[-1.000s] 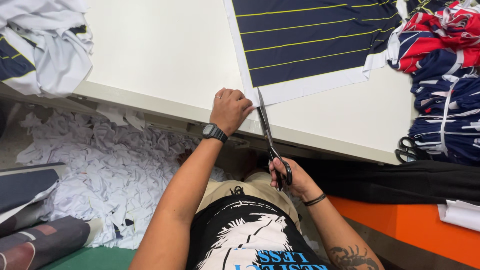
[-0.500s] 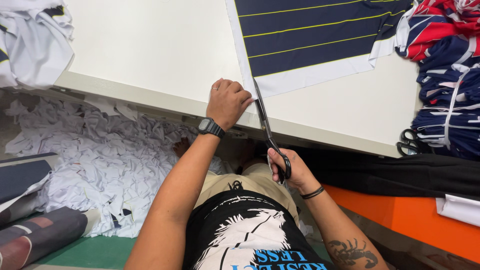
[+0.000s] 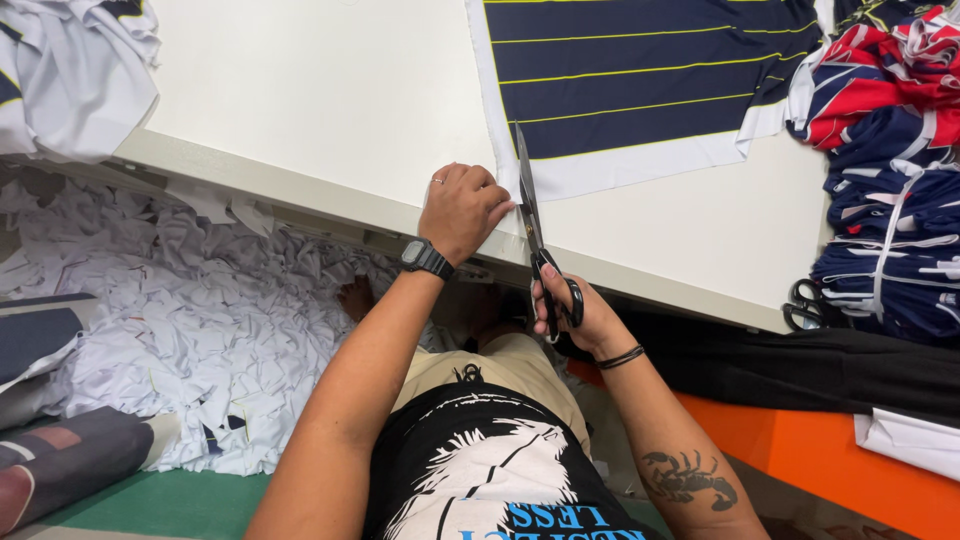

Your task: The person cuts a large piece of dark blue fabric with yellow stripes into smaller rectangular pieces using shears. The person folds the cut pieces and stacks them on the table. The person then cuts another piece of fabric and folds it.

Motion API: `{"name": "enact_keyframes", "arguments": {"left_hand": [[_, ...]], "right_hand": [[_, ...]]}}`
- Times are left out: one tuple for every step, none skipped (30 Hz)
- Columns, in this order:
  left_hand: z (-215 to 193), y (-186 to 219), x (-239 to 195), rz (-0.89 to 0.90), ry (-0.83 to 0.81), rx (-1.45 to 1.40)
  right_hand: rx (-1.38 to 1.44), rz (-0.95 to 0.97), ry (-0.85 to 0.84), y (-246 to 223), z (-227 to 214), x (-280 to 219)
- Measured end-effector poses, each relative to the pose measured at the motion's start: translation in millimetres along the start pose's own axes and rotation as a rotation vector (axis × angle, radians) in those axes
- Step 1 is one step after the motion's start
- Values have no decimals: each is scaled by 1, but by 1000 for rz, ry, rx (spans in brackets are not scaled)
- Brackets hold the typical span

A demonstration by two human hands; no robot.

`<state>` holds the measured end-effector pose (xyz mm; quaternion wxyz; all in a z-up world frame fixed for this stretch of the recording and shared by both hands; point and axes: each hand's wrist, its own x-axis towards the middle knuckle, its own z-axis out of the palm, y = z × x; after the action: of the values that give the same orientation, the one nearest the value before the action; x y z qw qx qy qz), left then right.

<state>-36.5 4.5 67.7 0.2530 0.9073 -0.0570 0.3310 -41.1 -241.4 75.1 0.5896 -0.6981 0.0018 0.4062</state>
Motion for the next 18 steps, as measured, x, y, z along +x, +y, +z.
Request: {"name": "enact_keyframes", "arguments": {"left_hand": [[0,0,0,3,0,2],[0,0,0,1,-3,4],[0,0,0,-2,-5,6],[0,0,-1,-3,-10,5],[0,0,-1,-8,-13,8],[1,0,0,-13,-15,11],[2,1,1,-18,-18,13],[2,1,1,-18,-18,11],[2,1,1,-19,-18,9],[2,1,1,-19,-17,6],[1,1,1,-17,-15,5],[1,1,0,-17,-13,4],[0,1,0,-16,-11,3],[0,1,0,-15,-14,8],[0,0,0,-15,-17,12],[0,0,0,-13,-20,17],[1,0,0,-15,-22,16],[2,0,1,-16,-24,17]], "right_hand": [[5,-13,-15,-1,0,1],[12,-25,-30,-1,0,2],[19,-37,-45,-1,0,2],[15,-36,-35,1,0,2],[10,-34,-26,2,0,2],[5,-33,-16,1,0,2],[10,-41,-17,1,-1,2],[15,-49,-19,0,-1,3],[19,-57,-21,0,0,3],[22,-57,-15,0,1,4],[25,-57,-9,-1,2,3],[27,-56,-3,-1,3,3],[21,-59,4,-1,4,3],[15,-62,12,-1,5,2],[10,-66,20,-1,6,1],[-15,-68,34,-2,6,1],[-40,-69,48,-2,7,1],[-65,-72,62,-3,7,1]]}}
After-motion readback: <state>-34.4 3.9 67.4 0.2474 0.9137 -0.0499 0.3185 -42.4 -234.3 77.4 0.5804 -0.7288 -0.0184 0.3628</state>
